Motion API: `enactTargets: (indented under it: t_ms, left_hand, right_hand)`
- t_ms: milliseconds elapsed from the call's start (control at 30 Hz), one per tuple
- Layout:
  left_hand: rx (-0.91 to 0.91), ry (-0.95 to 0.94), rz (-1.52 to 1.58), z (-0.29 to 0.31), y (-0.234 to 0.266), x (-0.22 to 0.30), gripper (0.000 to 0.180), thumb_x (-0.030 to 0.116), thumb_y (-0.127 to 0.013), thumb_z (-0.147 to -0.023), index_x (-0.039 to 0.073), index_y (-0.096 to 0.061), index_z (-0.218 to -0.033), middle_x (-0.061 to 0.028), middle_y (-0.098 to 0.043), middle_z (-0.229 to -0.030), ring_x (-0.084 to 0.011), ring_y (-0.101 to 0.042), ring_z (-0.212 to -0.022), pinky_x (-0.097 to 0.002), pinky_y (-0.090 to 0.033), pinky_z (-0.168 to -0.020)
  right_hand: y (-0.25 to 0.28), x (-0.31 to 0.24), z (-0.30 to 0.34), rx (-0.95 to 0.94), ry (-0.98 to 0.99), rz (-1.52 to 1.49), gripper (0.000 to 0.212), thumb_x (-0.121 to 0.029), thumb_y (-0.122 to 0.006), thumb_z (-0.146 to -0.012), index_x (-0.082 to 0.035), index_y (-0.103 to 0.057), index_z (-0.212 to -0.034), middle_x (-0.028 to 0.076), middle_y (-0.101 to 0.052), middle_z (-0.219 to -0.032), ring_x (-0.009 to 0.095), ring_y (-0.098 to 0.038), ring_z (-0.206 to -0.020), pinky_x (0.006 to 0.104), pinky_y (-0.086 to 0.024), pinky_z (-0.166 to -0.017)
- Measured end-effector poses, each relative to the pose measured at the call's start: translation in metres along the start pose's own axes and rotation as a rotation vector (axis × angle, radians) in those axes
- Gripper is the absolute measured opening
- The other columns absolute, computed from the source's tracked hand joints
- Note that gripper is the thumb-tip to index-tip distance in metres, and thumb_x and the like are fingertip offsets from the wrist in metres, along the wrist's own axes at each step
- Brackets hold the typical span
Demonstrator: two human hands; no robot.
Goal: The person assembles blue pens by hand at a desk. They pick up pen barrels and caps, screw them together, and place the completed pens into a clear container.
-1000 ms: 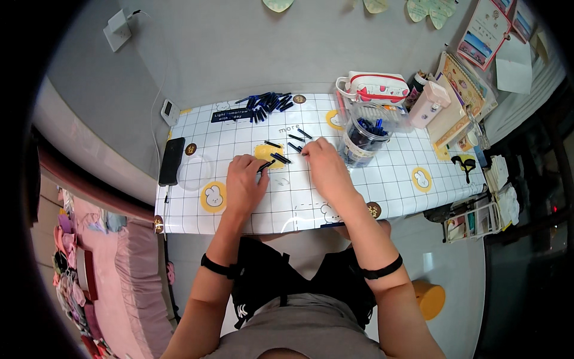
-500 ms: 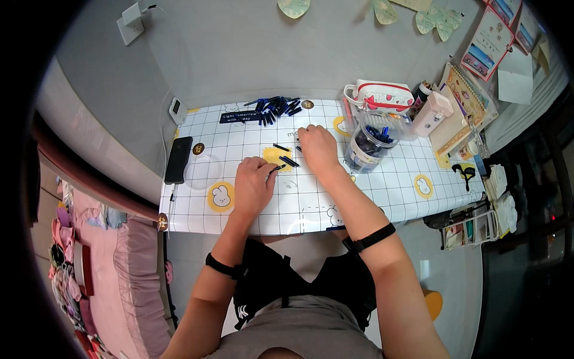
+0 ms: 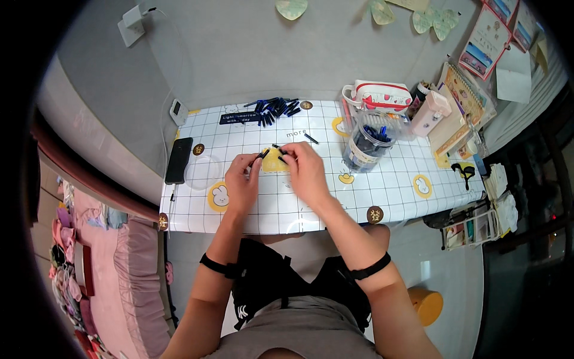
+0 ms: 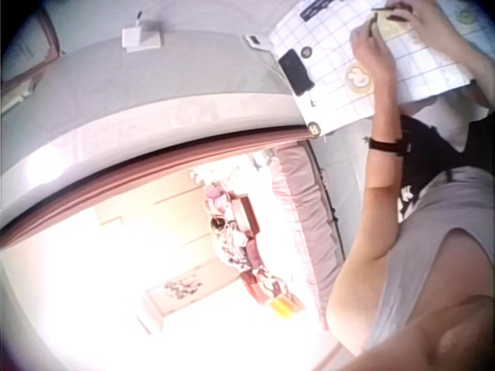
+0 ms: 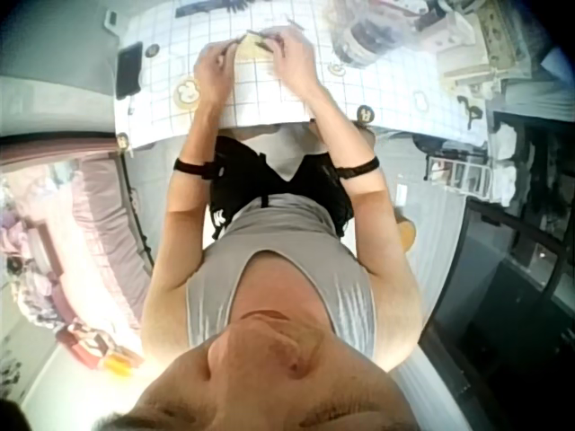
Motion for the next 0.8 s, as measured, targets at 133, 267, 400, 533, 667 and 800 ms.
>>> enactTargets:
  t_ms: [133, 267, 400, 533, 667, 800]
  left_hand:
    - [-0.074, -0.057, 0.107, 0.000, -0.006, 0.008, 0.015, 0.004, -0.078, -0.103, 0.000, -0.080, -0.118, -0.0111, -0.079, -0.107, -0.0205, -0.071, -0.088, -0.0305, -0.055, -0.077]
    - [-0.128, -0.079, 0.065, 0.002, -0.010, 0.012, 0.016, 0.004, -0.080, -0.102, -0.001, -0.080, -0.117, -0.0117, -0.080, -0.106, -0.0203, -0.071, -0.084, -0.0308, -0.056, -0.075]
    - [-0.164, -0.061, 0.043, 0.004, -0.013, 0.012, 0.020, 0.005, -0.085, -0.099, -0.001, -0.082, -0.117, -0.0126, -0.083, -0.103, -0.0200, -0.072, -0.081, -0.0305, -0.059, -0.076]
    - [-0.155, 0.048, 0.031, 0.006, -0.012, 0.006, 0.024, 0.007, -0.089, -0.096, -0.001, -0.083, -0.118, -0.0120, -0.085, -0.101, -0.0183, -0.077, -0.086, -0.0300, -0.062, -0.081]
    - [-0.138, 0.123, 0.079, 0.007, -0.010, 0.005, 0.022, 0.008, -0.088, -0.096, 0.000, -0.084, -0.116, -0.0121, -0.086, -0.102, -0.0201, -0.080, -0.092, -0.0308, -0.063, -0.084]
    - [-0.142, 0.055, 0.078, 0.004, -0.010, 0.006, 0.020, 0.008, -0.089, -0.095, 0.001, -0.085, -0.114, -0.0147, -0.085, -0.106, -0.0242, -0.082, -0.093, -0.0319, -0.063, -0.083]
  right_hand:
    - [-0.019, -0.003, 0.016, 0.029, 0.038, -0.102, 0.018, 0.001, -0.071, -0.103, -0.001, -0.068, -0.121, 0.015, -0.072, -0.104, 0.030, -0.072, -0.087, 0.0385, -0.059, -0.080]
    - [-0.021, 0.005, 0.023, 0.049, 0.024, -0.132, 0.020, 0.001, -0.073, -0.102, -0.001, -0.067, -0.121, 0.014, -0.073, -0.105, 0.028, -0.072, -0.089, 0.0372, -0.059, -0.081]
    - [-0.018, 0.009, 0.026, 0.058, 0.030, -0.137, 0.019, 0.003, -0.072, -0.102, 0.000, -0.067, -0.121, 0.014, -0.073, -0.108, 0.028, -0.073, -0.091, 0.0377, -0.059, -0.081]
    - [-0.018, 0.004, 0.028, 0.052, 0.035, -0.093, 0.020, 0.005, -0.072, -0.102, 0.000, -0.067, -0.120, 0.014, -0.073, -0.110, 0.031, -0.075, -0.093, 0.0379, -0.061, -0.081]
    - [-0.018, 0.003, 0.027, 0.044, 0.047, -0.098, 0.020, 0.006, -0.074, -0.100, 0.000, -0.068, -0.118, 0.014, -0.073, -0.109, 0.031, -0.076, -0.093, 0.0380, -0.062, -0.081]
    - [-0.018, 0.003, 0.028, 0.042, 0.025, -0.127, 0.019, 0.004, -0.076, -0.099, 0.000, -0.069, -0.117, 0.014, -0.075, -0.108, 0.031, -0.077, -0.092, 0.0381, -0.063, -0.082]
Point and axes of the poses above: each hand's wrist, its own z-axis away from the middle knuckle, its own y-axis out of the back of the hand, x = y × z, the point moved 9 cm from there along -z, towards the middle knuckle
